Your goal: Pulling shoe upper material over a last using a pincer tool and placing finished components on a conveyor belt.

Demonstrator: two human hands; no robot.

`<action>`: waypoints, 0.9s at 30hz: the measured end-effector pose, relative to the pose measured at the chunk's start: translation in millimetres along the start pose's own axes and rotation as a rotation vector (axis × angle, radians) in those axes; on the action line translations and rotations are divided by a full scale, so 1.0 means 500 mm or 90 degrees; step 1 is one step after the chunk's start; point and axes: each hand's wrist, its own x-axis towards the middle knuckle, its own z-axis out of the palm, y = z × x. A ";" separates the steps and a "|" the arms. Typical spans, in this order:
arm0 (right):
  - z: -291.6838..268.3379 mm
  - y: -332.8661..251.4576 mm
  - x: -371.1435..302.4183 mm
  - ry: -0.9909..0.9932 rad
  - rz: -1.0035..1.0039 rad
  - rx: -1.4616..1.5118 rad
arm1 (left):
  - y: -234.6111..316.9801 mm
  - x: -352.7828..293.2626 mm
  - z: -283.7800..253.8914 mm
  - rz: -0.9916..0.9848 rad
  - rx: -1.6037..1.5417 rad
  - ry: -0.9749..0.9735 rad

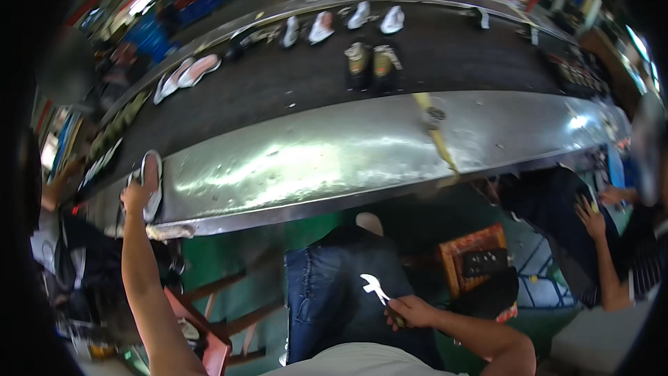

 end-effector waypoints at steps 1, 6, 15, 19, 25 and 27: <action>0.009 -0.011 0.007 -0.036 -0.015 -0.016 | -0.092 0.025 0.031 -0.012 0.088 0.040; 0.033 0.012 -0.043 0.063 -0.008 -0.013 | 0.152 -0.040 0.006 -0.005 -0.153 0.032; 0.055 0.021 -0.056 0.094 -0.008 0.011 | 0.071 -0.189 0.017 0.005 -0.868 -0.198; 0.064 0.032 -0.064 0.091 0.023 0.019 | 0.164 -0.646 -0.123 0.075 -1.003 -0.239; 0.032 -0.033 -0.065 0.234 -0.053 0.041 | 0.370 -1.041 -0.013 0.426 -0.781 -0.506; 0.047 -0.067 -0.089 0.274 -0.054 0.052 | 0.389 -1.045 -0.083 0.491 -0.433 -0.677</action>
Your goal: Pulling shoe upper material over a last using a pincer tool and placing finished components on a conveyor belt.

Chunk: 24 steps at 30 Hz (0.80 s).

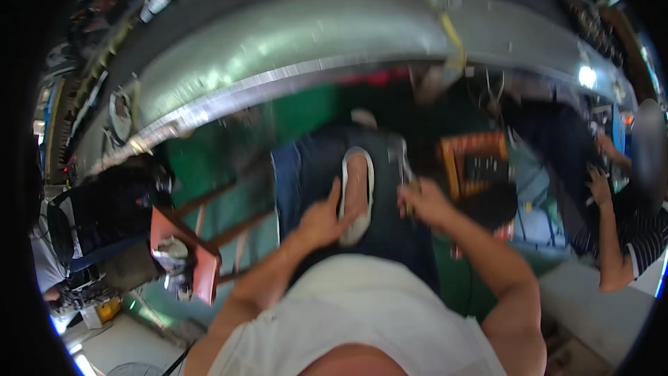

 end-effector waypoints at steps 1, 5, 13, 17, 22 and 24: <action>-0.007 0.016 0.006 -0.020 -0.026 0.083 | 0.022 0.008 -0.013 0.001 0.122 -0.037; -0.014 0.016 -0.002 -0.067 0.004 -0.001 | 0.024 0.148 -0.026 0.089 0.073 0.098; 0.028 -0.024 -0.005 -0.188 0.162 0.142 | -0.013 0.236 0.010 0.016 -0.660 -0.098; 0.013 -0.031 0.058 -0.269 0.246 0.223 | -0.028 0.246 0.020 0.022 -0.611 -0.072; 0.044 -0.038 0.072 -0.164 0.121 -0.118 | -0.048 0.252 0.003 0.068 -0.639 -0.083; 0.060 -0.020 0.071 -0.117 0.032 -0.234 | -0.052 0.251 0.005 0.076 -0.654 -0.065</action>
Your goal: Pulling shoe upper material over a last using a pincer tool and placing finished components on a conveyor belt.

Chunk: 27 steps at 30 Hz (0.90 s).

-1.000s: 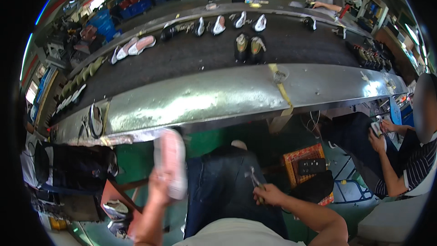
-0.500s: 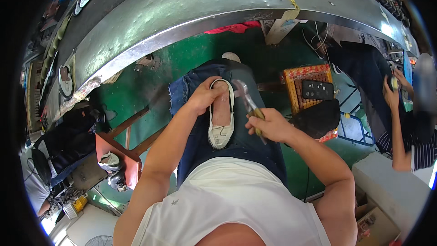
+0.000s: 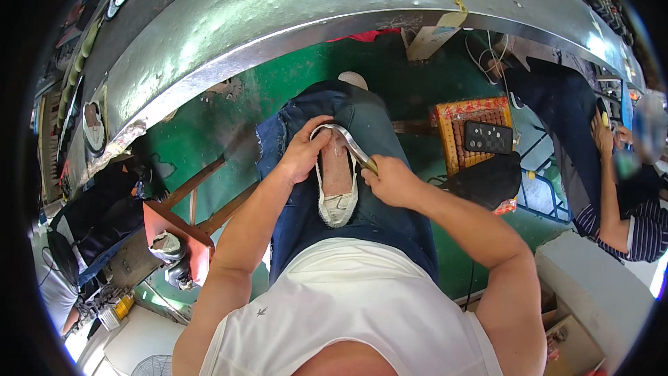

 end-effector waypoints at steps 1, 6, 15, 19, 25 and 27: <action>0.008 0.003 -0.002 0.065 -0.068 -0.118 | 0.000 -0.003 -0.001 0.015 -0.011 0.009; -0.056 -0.041 -0.120 -0.099 -0.125 -0.046 | 0.069 -0.091 0.025 0.237 0.044 0.001; 0.049 -0.046 -0.035 0.154 -0.512 0.099 | 0.036 -0.215 0.060 0.639 0.521 -0.035; 0.054 -0.042 -0.034 0.132 -0.597 0.085 | 0.022 -0.225 0.067 0.653 0.482 -0.020; 0.014 -0.011 -0.125 0.210 -0.144 -0.065 | 0.057 -0.209 0.039 0.566 0.456 0.083; 0.001 0.005 -0.178 0.173 -0.076 -0.176 | 0.064 -0.191 0.047 0.765 0.405 0.129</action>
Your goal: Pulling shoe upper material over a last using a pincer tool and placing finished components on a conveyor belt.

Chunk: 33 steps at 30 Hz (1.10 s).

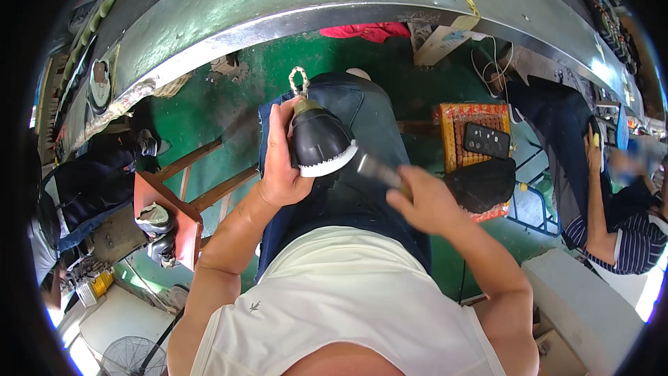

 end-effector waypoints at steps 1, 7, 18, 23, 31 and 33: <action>0.014 0.034 -0.013 0.054 -0.227 -0.156 | -0.005 0.002 0.005 0.000 -0.003 0.001; 0.099 -0.011 0.136 -0.263 0.354 0.825 | 0.011 -0.029 0.039 -0.004 0.101 -0.262; 0.150 -0.058 0.104 -0.137 0.438 0.778 | 0.028 -0.061 0.109 -0.340 -0.078 -0.012; 0.181 -0.065 0.078 -0.073 0.460 0.755 | 0.029 -0.074 0.115 -0.398 -0.208 0.045; 0.190 -0.055 0.091 -0.103 0.399 0.721 | -0.010 -0.041 0.089 -0.478 -0.249 0.022; 0.131 -0.032 0.103 -0.177 0.300 0.424 | -0.003 -0.036 0.095 -0.454 -0.201 0.012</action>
